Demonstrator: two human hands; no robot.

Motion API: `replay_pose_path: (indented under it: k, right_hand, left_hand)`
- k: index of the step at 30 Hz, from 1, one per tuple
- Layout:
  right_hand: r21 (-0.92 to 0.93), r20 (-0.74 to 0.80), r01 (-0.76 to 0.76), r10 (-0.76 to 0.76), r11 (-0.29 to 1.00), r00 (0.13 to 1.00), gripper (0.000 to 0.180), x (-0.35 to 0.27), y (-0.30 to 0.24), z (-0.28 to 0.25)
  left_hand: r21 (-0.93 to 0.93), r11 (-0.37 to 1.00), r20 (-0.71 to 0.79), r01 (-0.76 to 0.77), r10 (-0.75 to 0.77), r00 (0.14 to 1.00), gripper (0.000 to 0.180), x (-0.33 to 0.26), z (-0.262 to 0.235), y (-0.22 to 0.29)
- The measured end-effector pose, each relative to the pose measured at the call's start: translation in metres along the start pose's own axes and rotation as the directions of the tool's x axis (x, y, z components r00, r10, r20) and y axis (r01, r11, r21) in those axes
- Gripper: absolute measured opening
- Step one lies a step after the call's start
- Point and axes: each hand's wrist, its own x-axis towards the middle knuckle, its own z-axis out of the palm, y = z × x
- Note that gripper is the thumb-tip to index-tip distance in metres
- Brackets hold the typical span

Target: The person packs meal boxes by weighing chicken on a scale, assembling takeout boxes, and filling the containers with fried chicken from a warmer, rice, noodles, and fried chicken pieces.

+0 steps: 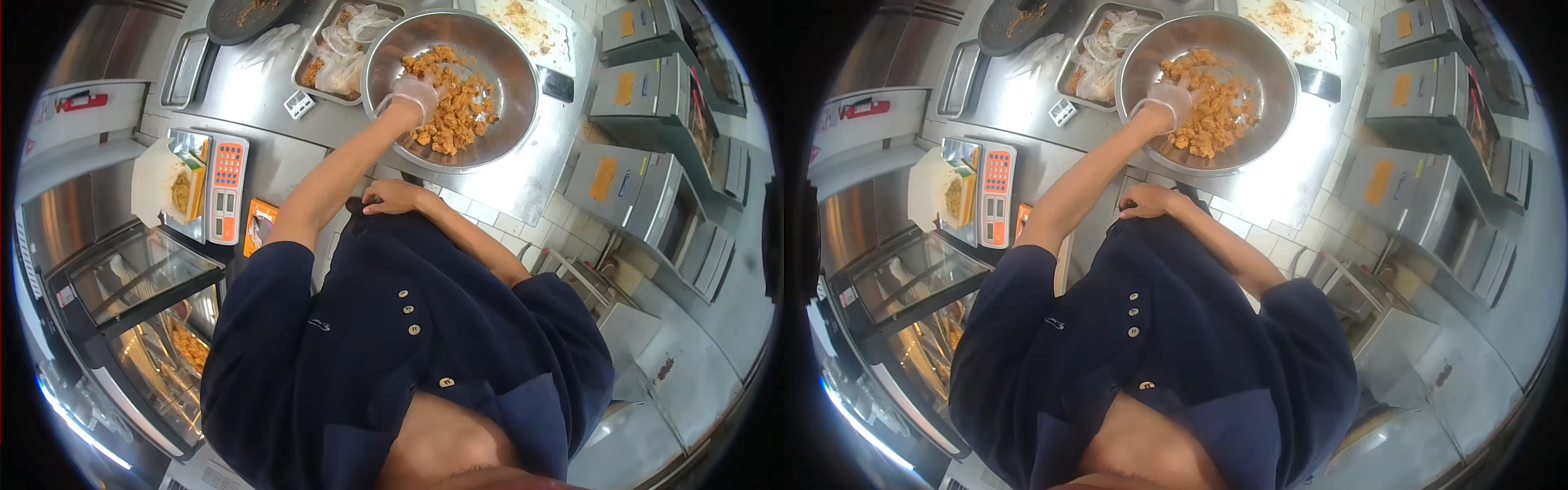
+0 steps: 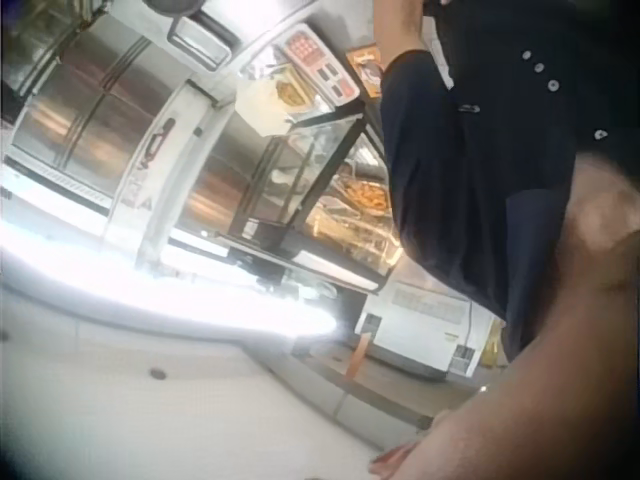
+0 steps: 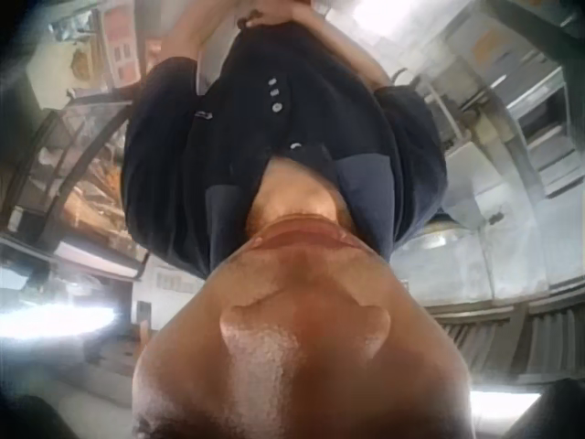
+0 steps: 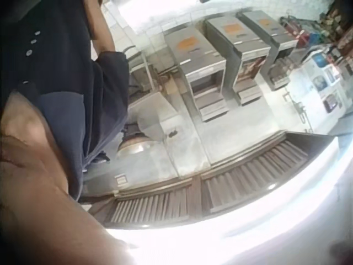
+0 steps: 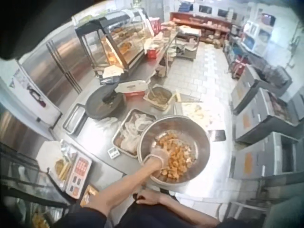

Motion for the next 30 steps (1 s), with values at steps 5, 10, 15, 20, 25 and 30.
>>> replay_pose_path:
  k: [5, 10, 15, 20, 25, 30]
  right_hand:
    - [0.003, -0.094, -0.005, 0.006, 1.0, 0.996, 0.042, -0.021, 0.002, -0.018]
    - [0.053, -0.107, -0.025, 0.03, 0.998, 0.994, 0.043, -0.026, -0.004, -0.028]
    - [0.037, -0.16, -0.029, 0.035, 0.999, 0.987, 0.043, -0.033, 0.002, -0.025]
    - [0.128, -0.138, -0.045, 0.063, 0.991, 0.988, 0.043, -0.035, 0.007, -0.019]
    - [0.145, -0.178, -0.022, 0.048, 0.989, 0.983, 0.043, -0.041, 0.006, -0.015]
    - [0.182, -0.214, -0.067, 0.106, 0.981, 0.971, 0.04, -0.047, 0.004, -0.013]
  left_hand:
    - [-0.161, 0.983, 0.098, -0.089, 0.106, 0.99, 0.05, 0.021, 0.012, 0.004]
    - [-0.256, 0.963, 0.011, -0.08, 0.085, 0.996, 0.038, 0.029, 0.035, 0.0]
    - [-0.578, 0.811, -0.103, 0.089, -0.182, 0.978, 0.029, 0.026, 0.028, -0.007]
    - [-0.891, 0.319, 0.253, 0.322, -0.239, 0.938, 0.027, 0.036, 0.01, 0.0]
    - [-0.594, 0.774, 0.064, 0.22, -0.227, 0.972, 0.034, 0.036, -0.002, 0.025]
    - [-0.419, 0.876, 0.141, 0.238, -0.196, 0.97, 0.037, 0.051, 0.021, 0.036]
